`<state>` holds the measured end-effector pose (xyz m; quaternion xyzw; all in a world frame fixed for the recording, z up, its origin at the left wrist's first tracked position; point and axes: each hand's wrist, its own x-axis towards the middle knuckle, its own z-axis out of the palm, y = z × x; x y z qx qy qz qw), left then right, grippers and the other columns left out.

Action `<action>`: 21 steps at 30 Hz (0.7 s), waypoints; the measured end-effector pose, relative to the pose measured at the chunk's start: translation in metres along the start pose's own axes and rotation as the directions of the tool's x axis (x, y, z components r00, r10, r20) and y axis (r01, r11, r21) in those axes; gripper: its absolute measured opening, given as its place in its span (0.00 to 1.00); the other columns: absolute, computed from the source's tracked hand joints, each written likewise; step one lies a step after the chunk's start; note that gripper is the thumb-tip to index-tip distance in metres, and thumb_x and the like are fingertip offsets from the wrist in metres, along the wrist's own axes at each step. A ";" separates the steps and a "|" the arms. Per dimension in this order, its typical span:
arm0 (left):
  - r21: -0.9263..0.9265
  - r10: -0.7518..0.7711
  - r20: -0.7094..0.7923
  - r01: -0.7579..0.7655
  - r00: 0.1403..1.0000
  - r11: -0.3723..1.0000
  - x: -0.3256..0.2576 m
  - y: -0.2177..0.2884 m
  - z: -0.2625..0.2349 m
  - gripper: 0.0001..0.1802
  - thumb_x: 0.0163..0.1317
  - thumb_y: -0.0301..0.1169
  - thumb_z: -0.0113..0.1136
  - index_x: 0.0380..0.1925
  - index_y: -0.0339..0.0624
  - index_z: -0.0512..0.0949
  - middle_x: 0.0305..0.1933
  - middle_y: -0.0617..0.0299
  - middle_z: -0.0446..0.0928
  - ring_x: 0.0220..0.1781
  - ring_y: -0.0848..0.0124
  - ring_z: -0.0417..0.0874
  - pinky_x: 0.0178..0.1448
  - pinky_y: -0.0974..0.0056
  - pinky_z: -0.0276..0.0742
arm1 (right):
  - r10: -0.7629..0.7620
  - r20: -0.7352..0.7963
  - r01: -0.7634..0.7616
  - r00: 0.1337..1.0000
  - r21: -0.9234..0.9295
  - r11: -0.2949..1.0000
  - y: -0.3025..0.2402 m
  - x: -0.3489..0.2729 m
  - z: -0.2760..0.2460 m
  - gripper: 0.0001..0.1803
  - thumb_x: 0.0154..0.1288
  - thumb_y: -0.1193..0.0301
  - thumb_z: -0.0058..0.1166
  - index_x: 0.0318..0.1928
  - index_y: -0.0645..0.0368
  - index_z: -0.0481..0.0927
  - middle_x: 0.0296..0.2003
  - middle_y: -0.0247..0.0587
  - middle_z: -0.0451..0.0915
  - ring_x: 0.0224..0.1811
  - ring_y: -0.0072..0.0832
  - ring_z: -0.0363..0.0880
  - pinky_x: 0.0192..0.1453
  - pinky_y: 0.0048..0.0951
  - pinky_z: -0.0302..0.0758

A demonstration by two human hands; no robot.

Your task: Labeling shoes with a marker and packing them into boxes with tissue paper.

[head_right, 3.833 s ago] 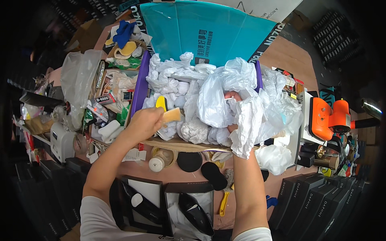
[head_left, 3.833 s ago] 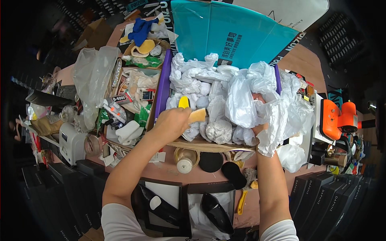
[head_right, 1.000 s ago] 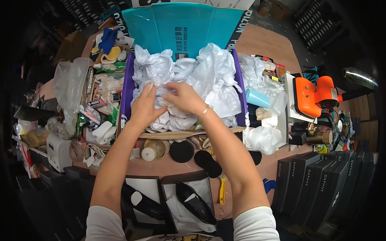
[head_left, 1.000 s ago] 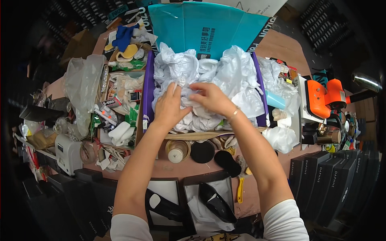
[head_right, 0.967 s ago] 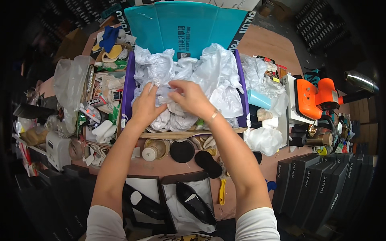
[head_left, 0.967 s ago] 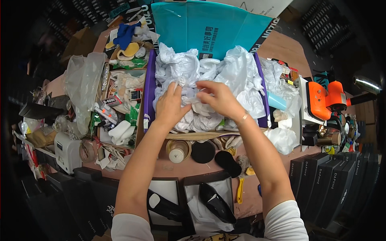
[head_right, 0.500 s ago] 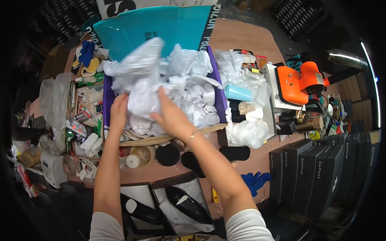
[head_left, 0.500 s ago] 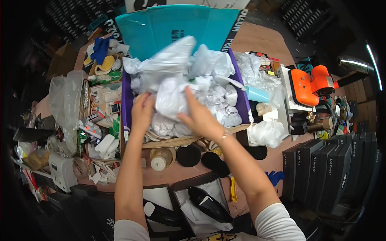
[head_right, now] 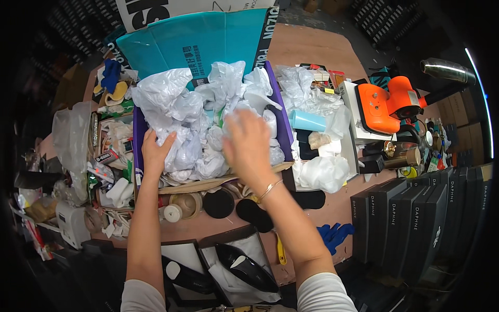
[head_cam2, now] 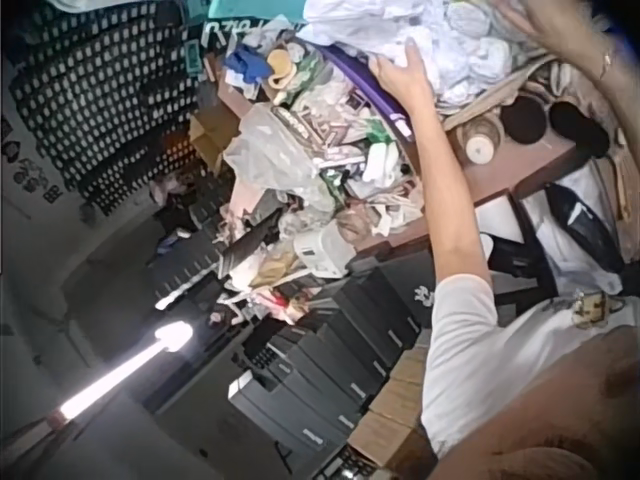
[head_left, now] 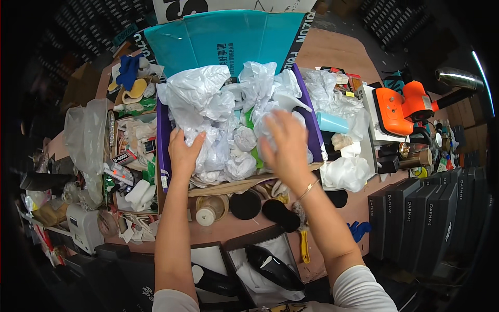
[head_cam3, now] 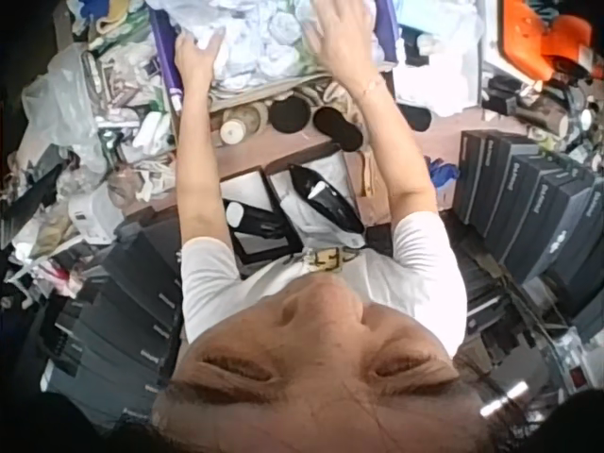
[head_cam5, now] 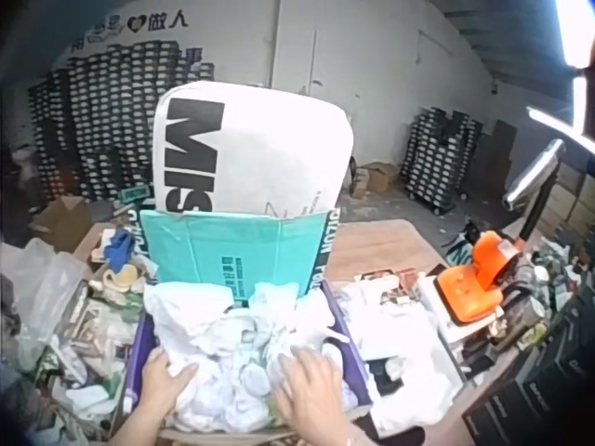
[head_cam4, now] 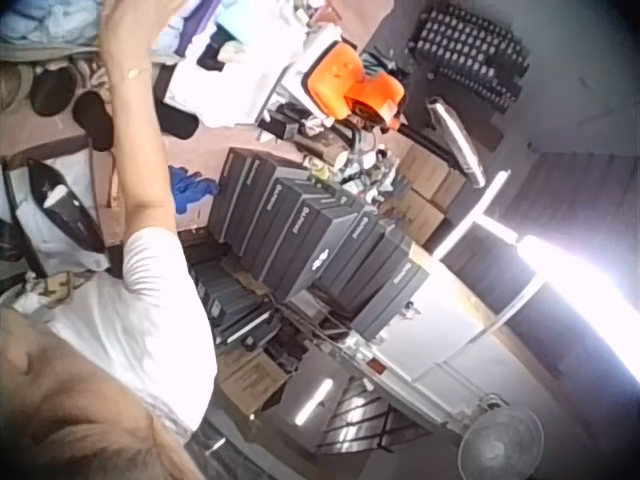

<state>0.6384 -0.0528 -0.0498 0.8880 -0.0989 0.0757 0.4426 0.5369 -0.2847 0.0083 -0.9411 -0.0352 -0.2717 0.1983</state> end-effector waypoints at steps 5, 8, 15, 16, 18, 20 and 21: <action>-0.007 0.012 -0.010 -0.012 1.000 1.000 -0.001 0.012 0.006 0.24 0.54 0.39 0.68 0.43 0.30 0.78 0.47 0.44 0.75 0.48 0.48 0.77 0.53 0.56 0.71 | 0.130 -0.022 -0.125 0.991 -0.464 0.877 0.088 0.019 -0.015 0.22 0.52 0.72 0.62 0.48 0.62 0.73 0.57 0.56 0.69 0.65 0.53 0.62 0.70 0.55 0.54; -0.008 0.019 -0.023 -0.020 1.000 1.000 0.001 0.005 0.007 0.24 0.55 0.40 0.68 0.42 0.30 0.78 0.46 0.44 0.75 0.48 0.48 0.77 0.53 0.56 0.71 | 0.067 0.127 -0.040 0.990 -0.205 0.978 0.081 0.011 0.001 0.15 0.52 0.72 0.60 0.40 0.62 0.74 0.49 0.56 0.74 0.59 0.53 0.68 0.65 0.51 0.61; -0.280 -0.199 0.037 0.201 0.979 0.939 0.004 -0.012 0.001 0.24 0.56 0.43 0.68 0.41 0.31 0.80 0.46 0.48 0.78 0.48 0.58 0.79 0.54 0.60 0.70 | -0.064 0.551 -0.199 0.832 0.404 0.893 -0.017 -0.001 0.045 0.11 0.55 0.71 0.52 0.36 0.64 0.70 0.34 0.56 0.75 0.41 0.52 0.77 0.47 0.47 0.71; -0.313 -0.212 0.051 0.217 0.976 0.924 0.005 -0.012 0.001 0.24 0.56 0.43 0.67 0.41 0.31 0.80 0.46 0.48 0.78 0.48 0.58 0.79 0.55 0.60 0.70 | -0.045 0.545 -0.199 0.837 0.380 0.903 -0.023 -0.002 0.052 0.10 0.56 0.70 0.52 0.36 0.63 0.71 0.35 0.55 0.75 0.42 0.51 0.77 0.49 0.48 0.71; -0.364 -0.222 0.104 0.245 0.969 0.899 0.007 -0.010 0.002 0.29 0.54 0.43 0.69 0.48 0.31 0.77 0.51 0.46 0.75 0.52 0.55 0.77 0.58 0.59 0.69 | -0.007 0.536 -0.200 0.844 0.327 0.924 -0.028 -0.009 0.069 0.10 0.57 0.69 0.52 0.36 0.62 0.71 0.37 0.53 0.76 0.45 0.48 0.76 0.54 0.50 0.70; -0.134 -0.068 0.101 0.081 0.993 0.988 0.002 -0.003 0.005 0.35 0.51 0.44 0.71 0.53 0.32 0.72 0.54 0.45 0.72 0.55 0.52 0.75 0.59 0.59 0.69 | 0.064 0.495 -0.200 0.866 0.226 0.953 -0.042 -0.015 0.069 0.10 0.58 0.69 0.52 0.37 0.62 0.72 0.42 0.51 0.76 0.49 0.46 0.75 0.58 0.54 0.67; -0.014 0.010 0.112 -0.009 0.994 1.000 -0.001 0.001 0.006 0.39 0.49 0.44 0.73 0.56 0.33 0.70 0.56 0.44 0.70 0.57 0.51 0.74 0.60 0.58 0.68 | 0.097 0.471 -0.201 0.877 0.176 0.964 -0.047 -0.019 0.069 0.10 0.59 0.69 0.52 0.38 0.61 0.73 0.44 0.50 0.77 0.52 0.45 0.75 0.60 0.56 0.65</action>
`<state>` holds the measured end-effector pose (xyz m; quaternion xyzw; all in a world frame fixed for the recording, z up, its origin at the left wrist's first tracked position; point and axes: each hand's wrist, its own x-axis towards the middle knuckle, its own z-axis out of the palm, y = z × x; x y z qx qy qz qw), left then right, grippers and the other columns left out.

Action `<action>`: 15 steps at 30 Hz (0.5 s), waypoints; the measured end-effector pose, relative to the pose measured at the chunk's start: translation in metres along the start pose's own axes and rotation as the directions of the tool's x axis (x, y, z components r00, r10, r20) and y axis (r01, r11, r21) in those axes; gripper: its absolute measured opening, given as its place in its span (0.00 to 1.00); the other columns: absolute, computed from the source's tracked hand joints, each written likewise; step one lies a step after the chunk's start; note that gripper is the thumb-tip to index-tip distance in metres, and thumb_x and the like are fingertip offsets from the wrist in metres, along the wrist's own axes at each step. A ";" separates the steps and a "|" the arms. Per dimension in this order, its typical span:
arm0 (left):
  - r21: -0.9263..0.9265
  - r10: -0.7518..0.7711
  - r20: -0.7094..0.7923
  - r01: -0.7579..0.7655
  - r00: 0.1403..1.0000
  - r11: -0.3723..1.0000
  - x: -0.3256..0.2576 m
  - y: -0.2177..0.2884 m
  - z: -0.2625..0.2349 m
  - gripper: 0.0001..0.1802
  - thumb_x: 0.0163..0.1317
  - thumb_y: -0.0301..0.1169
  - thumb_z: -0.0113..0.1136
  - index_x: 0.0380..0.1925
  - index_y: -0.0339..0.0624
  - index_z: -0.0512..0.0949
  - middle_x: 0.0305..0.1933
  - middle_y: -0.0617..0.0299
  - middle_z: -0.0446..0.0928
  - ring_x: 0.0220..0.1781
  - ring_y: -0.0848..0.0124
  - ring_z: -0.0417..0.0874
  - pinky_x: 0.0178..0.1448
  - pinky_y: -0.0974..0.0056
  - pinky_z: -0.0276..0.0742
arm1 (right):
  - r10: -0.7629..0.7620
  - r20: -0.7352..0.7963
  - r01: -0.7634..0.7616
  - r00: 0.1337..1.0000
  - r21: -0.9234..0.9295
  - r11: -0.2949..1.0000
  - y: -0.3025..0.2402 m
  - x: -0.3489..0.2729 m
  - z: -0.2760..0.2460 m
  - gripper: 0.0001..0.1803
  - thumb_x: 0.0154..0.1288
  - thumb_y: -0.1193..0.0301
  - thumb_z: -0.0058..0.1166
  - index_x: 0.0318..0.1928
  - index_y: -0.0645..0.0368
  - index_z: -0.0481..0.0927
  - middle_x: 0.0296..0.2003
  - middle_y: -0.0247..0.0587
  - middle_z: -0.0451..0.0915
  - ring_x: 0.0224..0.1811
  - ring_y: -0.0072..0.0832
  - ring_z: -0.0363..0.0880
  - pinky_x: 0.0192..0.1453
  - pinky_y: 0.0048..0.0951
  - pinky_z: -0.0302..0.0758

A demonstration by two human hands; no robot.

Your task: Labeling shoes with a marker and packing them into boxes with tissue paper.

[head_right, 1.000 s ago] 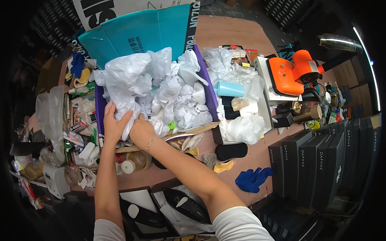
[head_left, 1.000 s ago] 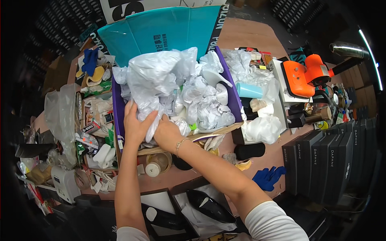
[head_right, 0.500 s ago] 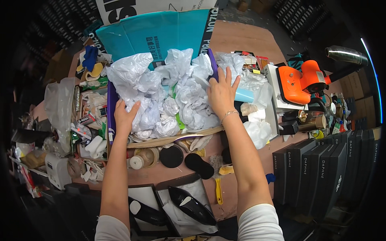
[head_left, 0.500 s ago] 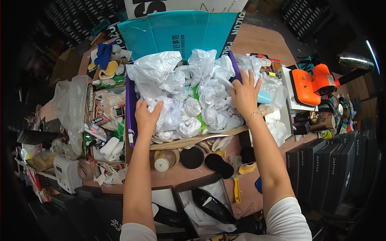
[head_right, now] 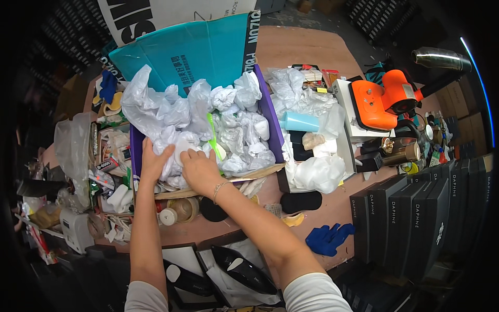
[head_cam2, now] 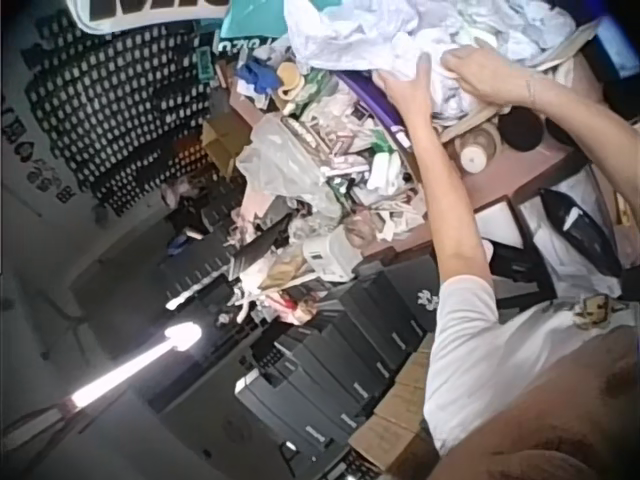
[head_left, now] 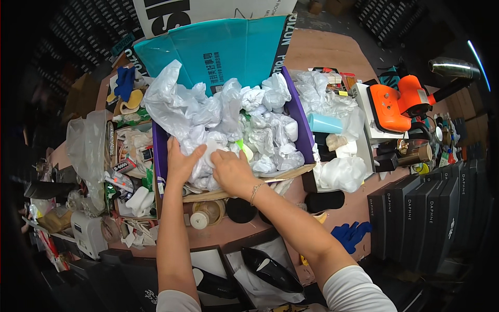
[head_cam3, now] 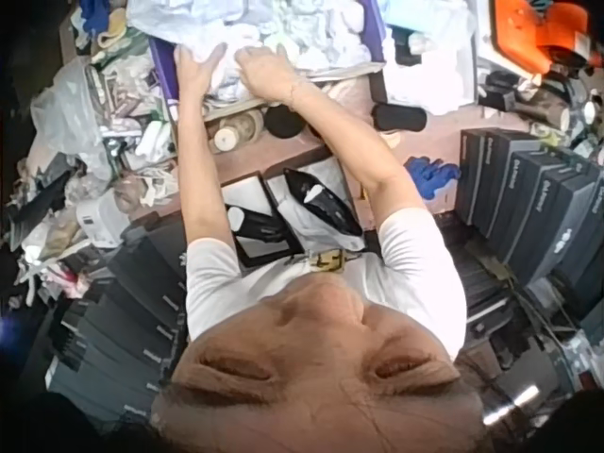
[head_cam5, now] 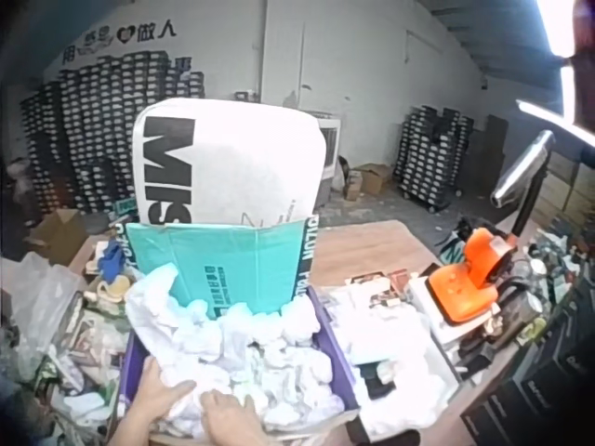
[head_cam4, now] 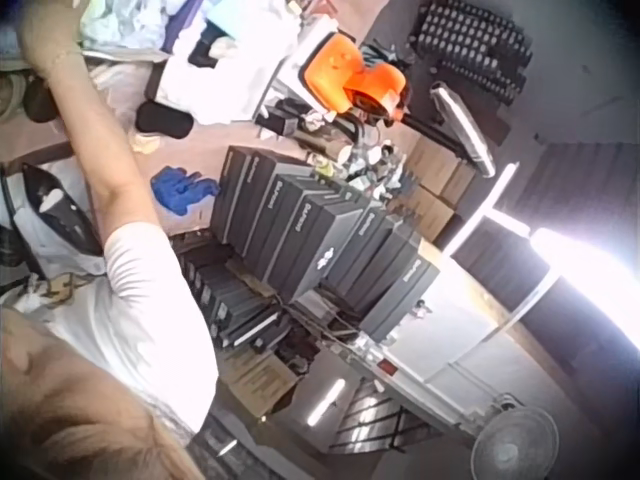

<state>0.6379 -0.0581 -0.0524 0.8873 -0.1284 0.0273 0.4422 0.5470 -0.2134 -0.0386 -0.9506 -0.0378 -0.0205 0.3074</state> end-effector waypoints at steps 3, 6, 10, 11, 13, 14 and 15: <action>0.005 -0.069 0.004 0.069 0.998 0.998 -0.004 0.007 0.000 0.41 0.44 0.38 0.74 0.58 0.34 0.67 0.57 0.46 0.69 0.58 0.52 0.73 0.62 0.57 0.68 | -0.099 0.046 0.095 0.994 0.081 0.992 0.006 -0.002 -0.005 0.16 0.61 0.64 0.56 0.44 0.61 0.75 0.51 0.51 0.75 0.57 0.46 0.72 0.63 0.57 0.63; 0.003 -0.141 -0.038 0.142 0.989 0.990 -0.001 -0.001 -0.003 0.39 0.43 0.32 0.72 0.57 0.34 0.69 0.55 0.48 0.70 0.57 0.54 0.73 0.62 0.58 0.68 | -0.021 -0.264 0.105 0.964 0.310 0.945 0.034 0.016 -0.034 0.22 0.61 0.60 0.59 0.49 0.63 0.75 0.53 0.56 0.75 0.59 0.50 0.70 0.62 0.44 0.67; -0.020 -0.172 -0.014 0.172 0.985 0.985 0.001 -0.011 -0.001 0.39 0.42 0.32 0.71 0.57 0.33 0.69 0.56 0.47 0.70 0.58 0.54 0.73 0.62 0.58 0.68 | 0.161 -0.602 0.075 0.782 0.348 0.935 0.060 0.083 -0.061 0.21 0.64 0.60 0.53 0.51 0.62 0.75 0.46 0.59 0.78 0.50 0.55 0.77 0.53 0.43 0.73; -0.034 -0.185 -0.012 0.185 0.983 0.982 0.001 -0.005 0.002 0.39 0.42 0.33 0.71 0.57 0.33 0.68 0.57 0.45 0.70 0.58 0.52 0.73 0.62 0.57 0.67 | 0.156 -0.393 0.009 0.906 0.385 0.923 0.059 0.090 -0.055 0.21 0.64 0.60 0.51 0.50 0.63 0.76 0.44 0.60 0.79 0.47 0.54 0.78 0.51 0.43 0.75; -0.078 -0.205 -0.011 0.203 0.979 0.976 0.002 -0.008 0.002 0.38 0.42 0.34 0.69 0.56 0.34 0.69 0.56 0.44 0.70 0.59 0.50 0.72 0.63 0.55 0.67 | 0.075 -0.038 -0.066 0.996 0.205 0.977 0.046 0.092 -0.037 0.20 0.64 0.61 0.46 0.48 0.62 0.78 0.41 0.59 0.80 0.42 0.52 0.81 0.48 0.45 0.77; -0.075 -0.207 -0.017 0.205 0.978 0.976 0.002 -0.011 0.000 0.38 0.42 0.34 0.69 0.56 0.34 0.70 0.56 0.44 0.70 0.59 0.50 0.72 0.63 0.55 0.67 | 0.036 0.096 -0.035 0.995 -0.009 0.999 0.033 0.082 -0.028 0.20 0.64 0.61 0.44 0.46 0.62 0.80 0.41 0.58 0.82 0.40 0.50 0.82 0.46 0.47 0.77; -0.071 -0.208 -0.022 0.206 0.978 0.976 0.002 -0.013 -0.001 0.37 0.41 0.34 0.68 0.56 0.34 0.70 0.56 0.44 0.70 0.59 0.50 0.72 0.63 0.55 0.67 | 0.048 0.172 -0.039 0.984 -0.052 0.998 0.029 0.078 -0.027 0.19 0.63 0.61 0.44 0.42 0.62 0.82 0.39 0.56 0.82 0.40 0.48 0.83 0.46 0.46 0.78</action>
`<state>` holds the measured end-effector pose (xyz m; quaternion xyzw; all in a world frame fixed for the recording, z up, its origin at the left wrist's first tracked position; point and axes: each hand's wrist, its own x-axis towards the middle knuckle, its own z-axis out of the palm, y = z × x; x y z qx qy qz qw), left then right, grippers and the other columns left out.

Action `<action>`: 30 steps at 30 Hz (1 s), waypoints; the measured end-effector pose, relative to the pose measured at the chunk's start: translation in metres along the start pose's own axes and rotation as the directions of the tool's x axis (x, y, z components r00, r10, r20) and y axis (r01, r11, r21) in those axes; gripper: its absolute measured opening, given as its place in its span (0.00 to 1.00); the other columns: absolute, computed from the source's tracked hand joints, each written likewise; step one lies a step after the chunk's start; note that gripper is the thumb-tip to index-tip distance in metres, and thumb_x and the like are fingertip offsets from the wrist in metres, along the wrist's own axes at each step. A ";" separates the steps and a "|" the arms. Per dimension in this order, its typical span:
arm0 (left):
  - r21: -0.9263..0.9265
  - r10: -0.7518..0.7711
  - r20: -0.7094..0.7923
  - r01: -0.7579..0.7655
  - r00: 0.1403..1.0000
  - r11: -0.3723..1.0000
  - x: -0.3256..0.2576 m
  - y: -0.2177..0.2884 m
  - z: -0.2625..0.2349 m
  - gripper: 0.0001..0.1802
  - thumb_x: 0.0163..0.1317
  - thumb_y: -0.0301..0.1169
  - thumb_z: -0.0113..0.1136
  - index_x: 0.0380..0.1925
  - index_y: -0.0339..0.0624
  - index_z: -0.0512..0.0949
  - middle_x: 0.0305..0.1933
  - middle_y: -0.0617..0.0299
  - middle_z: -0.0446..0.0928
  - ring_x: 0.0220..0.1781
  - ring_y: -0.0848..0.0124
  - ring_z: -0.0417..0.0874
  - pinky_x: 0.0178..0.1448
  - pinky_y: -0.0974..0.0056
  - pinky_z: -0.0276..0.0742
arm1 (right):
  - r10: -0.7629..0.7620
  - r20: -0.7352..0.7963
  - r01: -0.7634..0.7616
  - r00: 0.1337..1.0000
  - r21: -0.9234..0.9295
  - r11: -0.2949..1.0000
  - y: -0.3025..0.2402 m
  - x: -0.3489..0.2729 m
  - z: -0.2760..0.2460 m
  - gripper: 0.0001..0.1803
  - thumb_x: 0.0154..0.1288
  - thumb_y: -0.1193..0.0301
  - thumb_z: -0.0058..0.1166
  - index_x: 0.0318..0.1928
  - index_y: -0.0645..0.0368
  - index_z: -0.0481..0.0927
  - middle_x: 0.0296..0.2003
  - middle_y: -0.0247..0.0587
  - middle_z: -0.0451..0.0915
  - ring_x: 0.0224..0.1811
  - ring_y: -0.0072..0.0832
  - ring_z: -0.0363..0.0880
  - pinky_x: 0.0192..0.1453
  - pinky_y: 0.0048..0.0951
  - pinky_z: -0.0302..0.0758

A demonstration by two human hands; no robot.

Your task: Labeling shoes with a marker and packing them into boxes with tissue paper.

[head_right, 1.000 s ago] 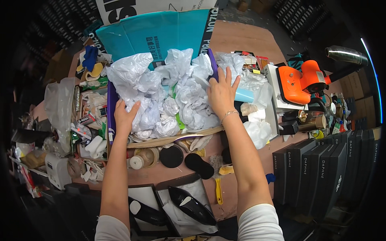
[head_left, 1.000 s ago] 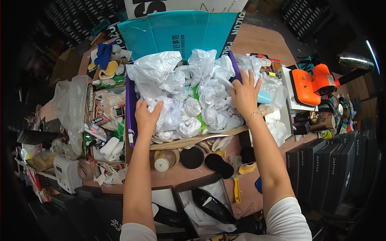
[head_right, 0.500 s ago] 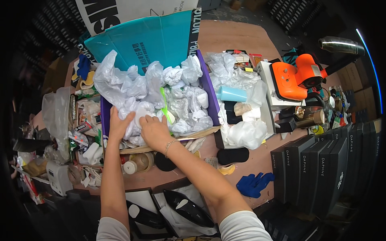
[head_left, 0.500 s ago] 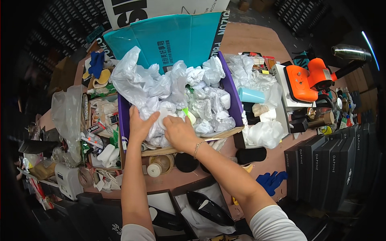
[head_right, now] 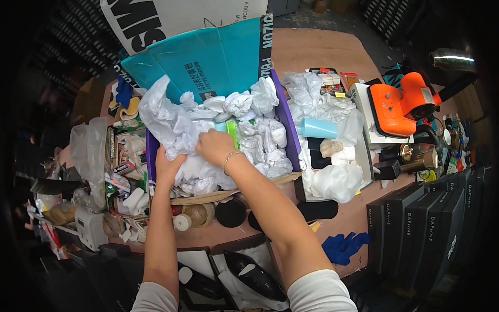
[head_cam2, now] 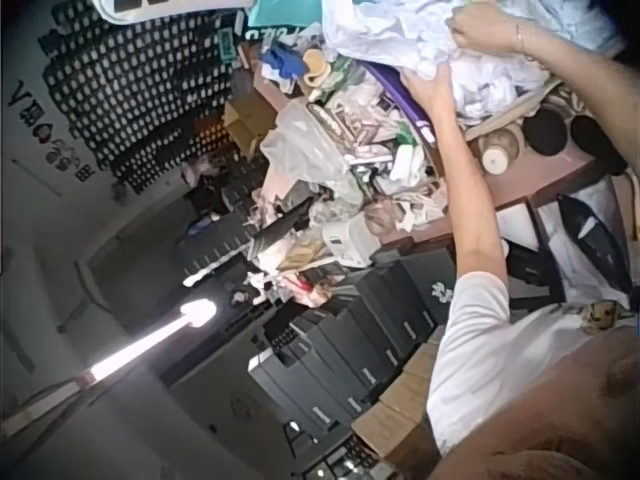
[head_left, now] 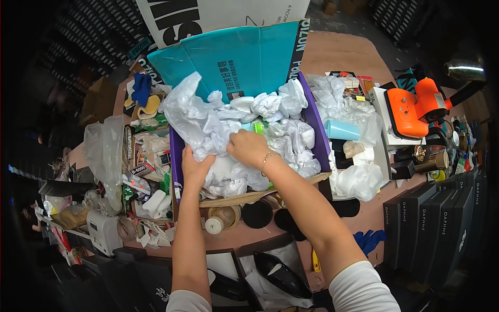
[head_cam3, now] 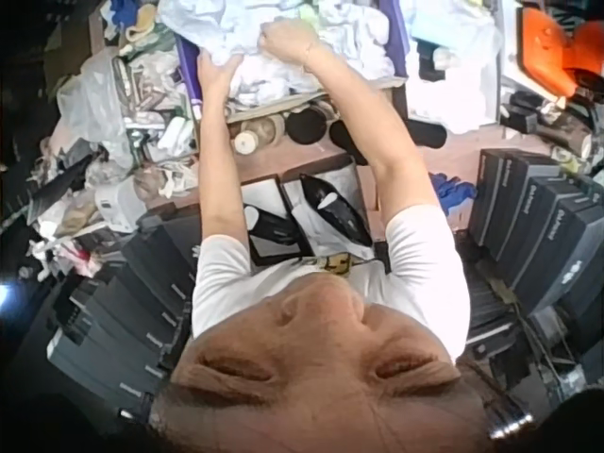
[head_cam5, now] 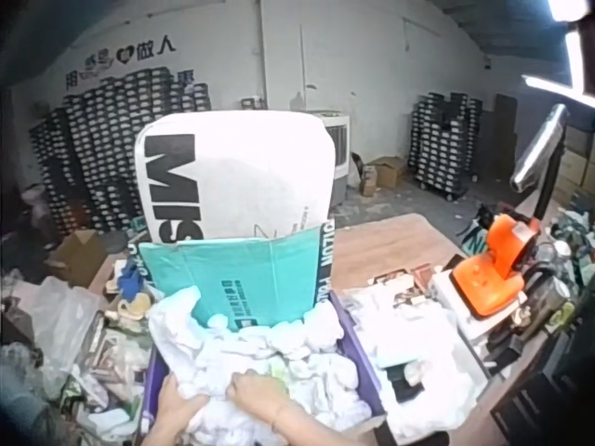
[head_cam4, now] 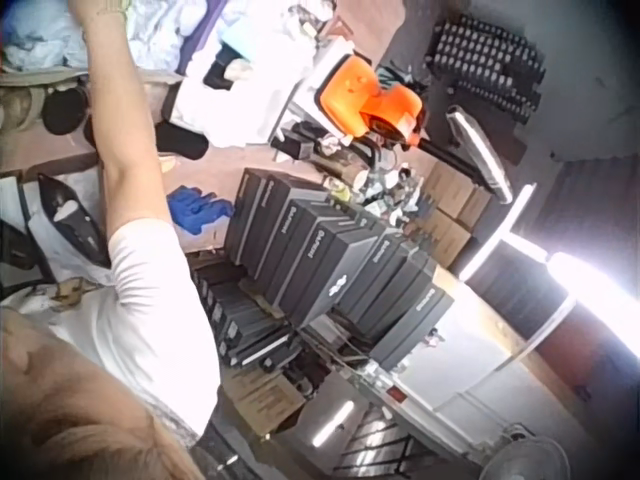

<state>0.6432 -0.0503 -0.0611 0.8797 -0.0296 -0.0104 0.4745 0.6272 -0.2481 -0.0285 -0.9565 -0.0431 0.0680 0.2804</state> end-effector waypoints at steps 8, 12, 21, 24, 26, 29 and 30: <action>0.003 -0.011 0.004 0.011 1.000 1.000 -0.002 0.003 0.001 0.37 0.41 0.34 0.66 0.56 0.35 0.69 0.57 0.43 0.70 0.60 0.48 0.71 0.63 0.55 0.67 | 0.020 0.163 -0.012 0.986 -0.048 0.999 0.026 -0.033 0.004 0.19 0.63 0.59 0.47 0.33 0.64 0.83 0.39 0.57 0.81 0.40 0.49 0.82 0.45 0.46 0.77; 0.058 0.000 0.005 0.000 1.000 0.998 -0.004 0.007 -0.001 0.38 0.41 0.33 0.67 0.57 0.35 0.69 0.58 0.42 0.69 0.60 0.47 0.71 0.63 0.54 0.66 | -0.014 -0.153 0.036 0.988 0.140 0.989 0.033 -0.019 -0.021 0.19 0.64 0.60 0.51 0.41 0.66 0.82 0.46 0.57 0.80 0.45 0.49 0.81 0.49 0.43 0.76; 0.020 -0.028 -0.062 0.030 0.998 0.999 -0.003 -0.001 -0.002 0.33 0.42 0.34 0.66 0.52 0.35 0.72 0.53 0.43 0.73 0.55 0.49 0.75 0.60 0.55 0.70 | -0.285 -0.099 0.297 0.953 0.142 0.944 0.007 -0.048 -0.022 0.23 0.56 0.62 0.63 0.51 0.56 0.77 0.48 0.52 0.75 0.54 0.47 0.73 0.56 0.41 0.73; 0.021 0.001 -0.026 0.000 1.000 1.000 -0.006 0.009 -0.001 0.34 0.43 0.37 0.68 0.53 0.35 0.72 0.53 0.43 0.73 0.56 0.49 0.74 0.60 0.54 0.69 | -0.437 0.042 0.437 0.898 -0.174 0.882 0.004 -0.080 0.002 0.27 0.49 0.59 0.68 0.50 0.52 0.76 0.58 0.50 0.67 0.61 0.50 0.65 0.57 0.44 0.73; -0.049 -0.002 -0.004 0.002 1.000 0.999 -0.005 0.013 -0.001 0.37 0.43 0.40 0.71 0.54 0.35 0.71 0.54 0.43 0.71 0.57 0.49 0.73 0.62 0.54 0.67 | -0.331 0.113 0.347 0.937 -0.189 0.918 0.008 -0.069 -0.002 0.30 0.48 0.58 0.68 0.52 0.51 0.74 0.58 0.50 0.67 0.61 0.49 0.65 0.57 0.44 0.73; -0.139 0.016 0.065 -0.007 0.998 0.990 -0.005 0.015 -0.002 0.45 0.42 0.46 0.74 0.58 0.35 0.67 0.58 0.44 0.68 0.61 0.49 0.68 0.65 0.54 0.64 | -0.305 0.051 0.309 0.951 -0.105 0.945 0.033 -0.044 0.000 0.27 0.47 0.58 0.69 0.46 0.56 0.78 0.50 0.49 0.73 0.54 0.47 0.72 0.53 0.41 0.74; -0.111 0.075 0.082 -0.066 0.994 0.992 -0.006 0.014 -0.003 0.48 0.42 0.48 0.75 0.59 0.35 0.65 0.59 0.44 0.66 0.63 0.49 0.66 0.66 0.54 0.63 | -0.294 0.039 0.296 0.955 -0.050 0.954 0.042 -0.032 -0.002 0.25 0.47 0.58 0.69 0.44 0.57 0.79 0.47 0.49 0.75 0.51 0.46 0.73 0.52 0.40 0.74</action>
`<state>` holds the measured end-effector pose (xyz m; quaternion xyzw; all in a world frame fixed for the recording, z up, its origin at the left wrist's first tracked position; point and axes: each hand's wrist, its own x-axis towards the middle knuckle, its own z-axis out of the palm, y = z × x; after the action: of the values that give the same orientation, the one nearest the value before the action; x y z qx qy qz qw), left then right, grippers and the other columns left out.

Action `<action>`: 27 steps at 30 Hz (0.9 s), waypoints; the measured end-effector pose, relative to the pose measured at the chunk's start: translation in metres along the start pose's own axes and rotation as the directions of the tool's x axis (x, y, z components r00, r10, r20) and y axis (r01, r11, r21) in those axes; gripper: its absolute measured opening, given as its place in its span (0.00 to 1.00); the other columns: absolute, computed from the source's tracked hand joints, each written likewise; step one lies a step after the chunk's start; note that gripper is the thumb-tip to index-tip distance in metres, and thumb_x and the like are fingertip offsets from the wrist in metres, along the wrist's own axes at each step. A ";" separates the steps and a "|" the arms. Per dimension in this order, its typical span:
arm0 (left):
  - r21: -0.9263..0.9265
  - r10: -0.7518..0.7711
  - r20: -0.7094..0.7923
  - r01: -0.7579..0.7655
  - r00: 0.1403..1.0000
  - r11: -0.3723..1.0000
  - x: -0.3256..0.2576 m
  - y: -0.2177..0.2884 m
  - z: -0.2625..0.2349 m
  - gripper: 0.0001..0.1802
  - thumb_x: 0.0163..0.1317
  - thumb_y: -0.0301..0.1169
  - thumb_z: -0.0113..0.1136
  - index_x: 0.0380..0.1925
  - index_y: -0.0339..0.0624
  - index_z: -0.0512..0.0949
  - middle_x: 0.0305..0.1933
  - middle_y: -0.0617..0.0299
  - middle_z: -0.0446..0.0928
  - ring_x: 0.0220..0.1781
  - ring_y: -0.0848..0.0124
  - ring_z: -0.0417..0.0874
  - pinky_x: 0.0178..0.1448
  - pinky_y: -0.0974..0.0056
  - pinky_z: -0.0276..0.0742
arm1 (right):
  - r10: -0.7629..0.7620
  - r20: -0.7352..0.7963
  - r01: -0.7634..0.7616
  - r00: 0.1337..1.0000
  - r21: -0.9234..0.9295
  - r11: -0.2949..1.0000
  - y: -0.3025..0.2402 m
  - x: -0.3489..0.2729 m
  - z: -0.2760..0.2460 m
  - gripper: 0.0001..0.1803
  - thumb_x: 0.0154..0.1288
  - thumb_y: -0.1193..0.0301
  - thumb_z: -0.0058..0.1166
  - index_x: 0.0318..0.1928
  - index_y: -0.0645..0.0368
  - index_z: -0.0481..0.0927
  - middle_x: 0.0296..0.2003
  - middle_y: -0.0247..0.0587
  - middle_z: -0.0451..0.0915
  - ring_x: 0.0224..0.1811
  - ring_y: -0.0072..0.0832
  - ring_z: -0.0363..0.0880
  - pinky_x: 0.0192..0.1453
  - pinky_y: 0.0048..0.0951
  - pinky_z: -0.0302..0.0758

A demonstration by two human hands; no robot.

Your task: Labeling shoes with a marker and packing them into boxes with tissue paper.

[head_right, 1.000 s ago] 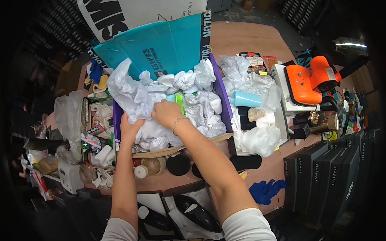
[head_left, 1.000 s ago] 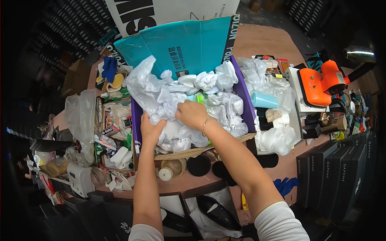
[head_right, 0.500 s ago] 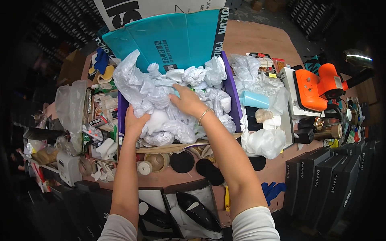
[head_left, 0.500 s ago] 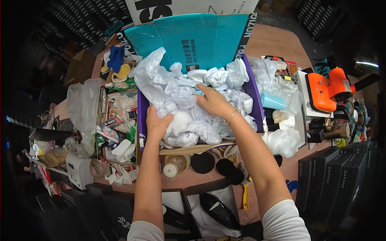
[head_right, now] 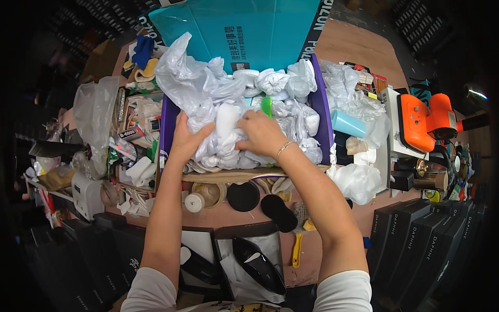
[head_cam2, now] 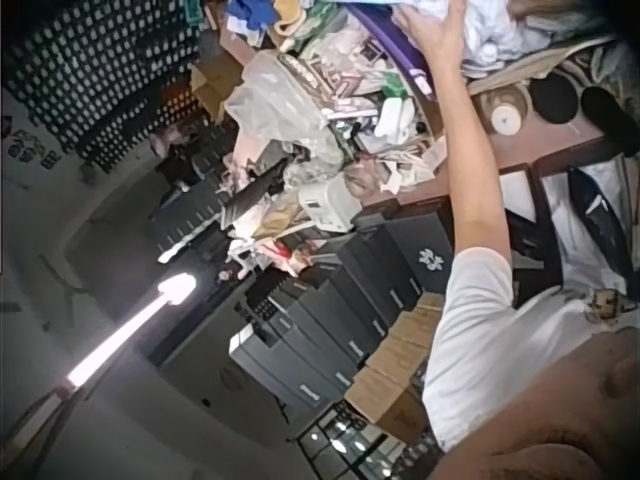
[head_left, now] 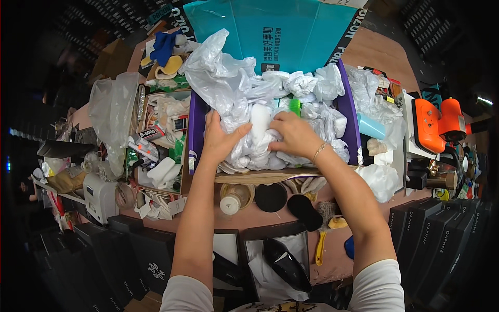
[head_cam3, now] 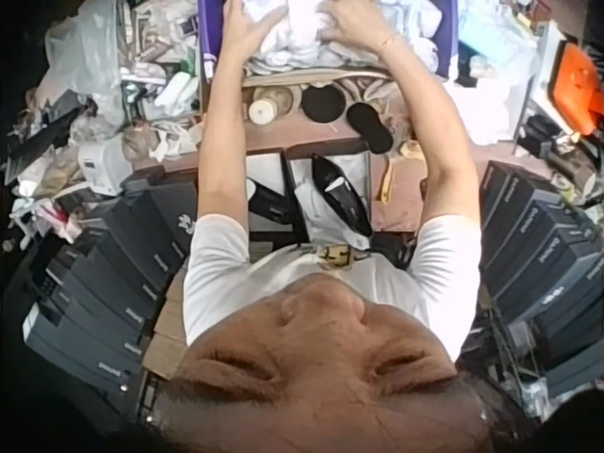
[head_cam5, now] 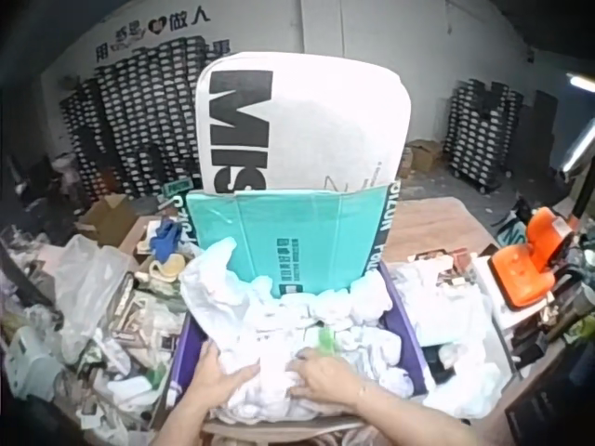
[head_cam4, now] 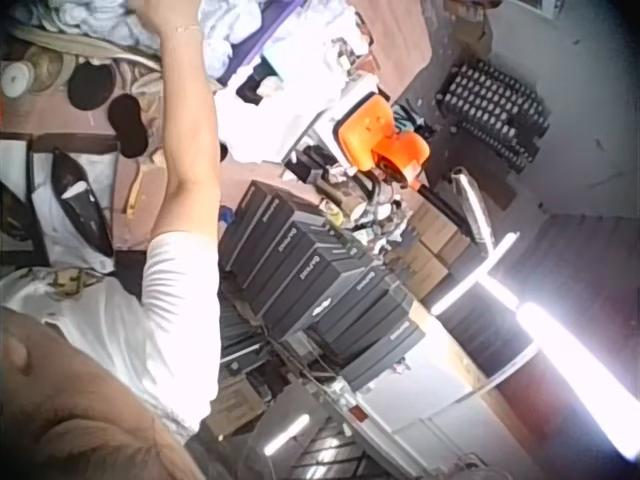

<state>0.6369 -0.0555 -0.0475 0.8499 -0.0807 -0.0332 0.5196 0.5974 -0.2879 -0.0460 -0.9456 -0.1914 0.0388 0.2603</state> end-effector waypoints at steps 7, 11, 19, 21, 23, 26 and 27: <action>0.180 0.147 0.090 -0.161 0.985 0.970 -0.006 0.017 0.010 0.55 0.37 0.48 0.79 0.62 0.35 0.61 0.61 0.43 0.63 0.66 0.48 0.64 0.68 0.52 0.63 | 0.095 -0.198 -0.084 0.976 0.063 0.994 0.015 0.009 -0.006 0.18 0.53 0.57 0.64 0.34 0.61 0.82 0.39 0.47 0.79 0.44 0.44 0.78 0.47 0.41 0.75; 0.270 0.012 0.010 -0.014 1.000 0.963 -0.007 0.022 0.009 0.52 0.38 0.49 0.78 0.60 0.34 0.64 0.58 0.41 0.67 0.60 0.46 0.71 0.62 0.52 0.69 | 0.166 -0.244 -0.163 0.955 0.032 0.986 -0.018 -0.017 -0.050 0.15 0.54 0.63 0.64 0.37 0.60 0.81 0.38 0.47 0.79 0.44 0.44 0.78 0.46 0.39 0.76; 0.256 0.034 -0.009 -0.031 0.999 0.966 -0.005 0.023 0.014 0.50 0.40 0.48 0.77 0.60 0.33 0.64 0.58 0.40 0.68 0.59 0.45 0.71 0.61 0.52 0.70 | 0.217 0.163 -0.049 0.963 -0.681 0.730 0.042 -0.068 -0.011 0.18 0.53 0.70 0.60 0.47 0.51 0.78 0.51 0.45 0.73 0.53 0.44 0.76 0.44 0.43 0.79; 0.262 0.038 -0.022 -0.031 0.999 0.965 -0.006 0.021 0.013 0.50 0.40 0.48 0.77 0.60 0.34 0.65 0.58 0.40 0.68 0.60 0.45 0.71 0.62 0.52 0.69 | 0.237 0.171 -0.118 0.956 -0.516 0.848 0.054 -0.051 -0.011 0.22 0.51 0.73 0.60 0.50 0.52 0.75 0.48 0.50 0.73 0.50 0.46 0.77 0.47 0.44 0.78; 0.269 0.033 -0.030 -0.023 0.999 0.963 -0.007 0.019 0.010 0.50 0.40 0.48 0.77 0.60 0.34 0.65 0.58 0.41 0.68 0.60 0.46 0.71 0.62 0.52 0.69 | 0.248 0.191 -0.194 0.950 -0.264 0.945 0.053 -0.032 -0.028 0.21 0.49 0.76 0.59 0.48 0.57 0.75 0.46 0.53 0.73 0.48 0.48 0.76 0.50 0.42 0.77; 0.258 0.051 -0.041 -0.039 0.998 0.965 -0.006 0.019 0.009 0.50 0.40 0.48 0.77 0.60 0.34 0.65 0.58 0.41 0.68 0.60 0.46 0.71 0.62 0.52 0.69 | 0.132 -0.034 -0.134 0.991 -0.054 0.990 0.051 -0.022 -0.045 0.20 0.50 0.78 0.55 0.46 0.64 0.72 0.45 0.56 0.73 0.47 0.54 0.75 0.52 0.43 0.75; 0.263 0.053 -0.043 -0.040 0.998 0.964 -0.007 0.018 0.009 0.49 0.40 0.48 0.77 0.59 0.34 0.65 0.58 0.41 0.68 0.60 0.46 0.71 0.62 0.52 0.69 | 0.130 -0.128 -0.132 0.983 -0.007 0.991 0.049 -0.020 -0.047 0.20 0.50 0.78 0.55 0.46 0.65 0.72 0.46 0.57 0.73 0.48 0.54 0.75 0.52 0.43 0.75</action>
<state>0.6265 -0.0708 -0.0357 0.9096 -0.0914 0.0112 0.4053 0.6037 -0.3572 -0.0308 -0.9586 -0.1121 -0.0058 0.2616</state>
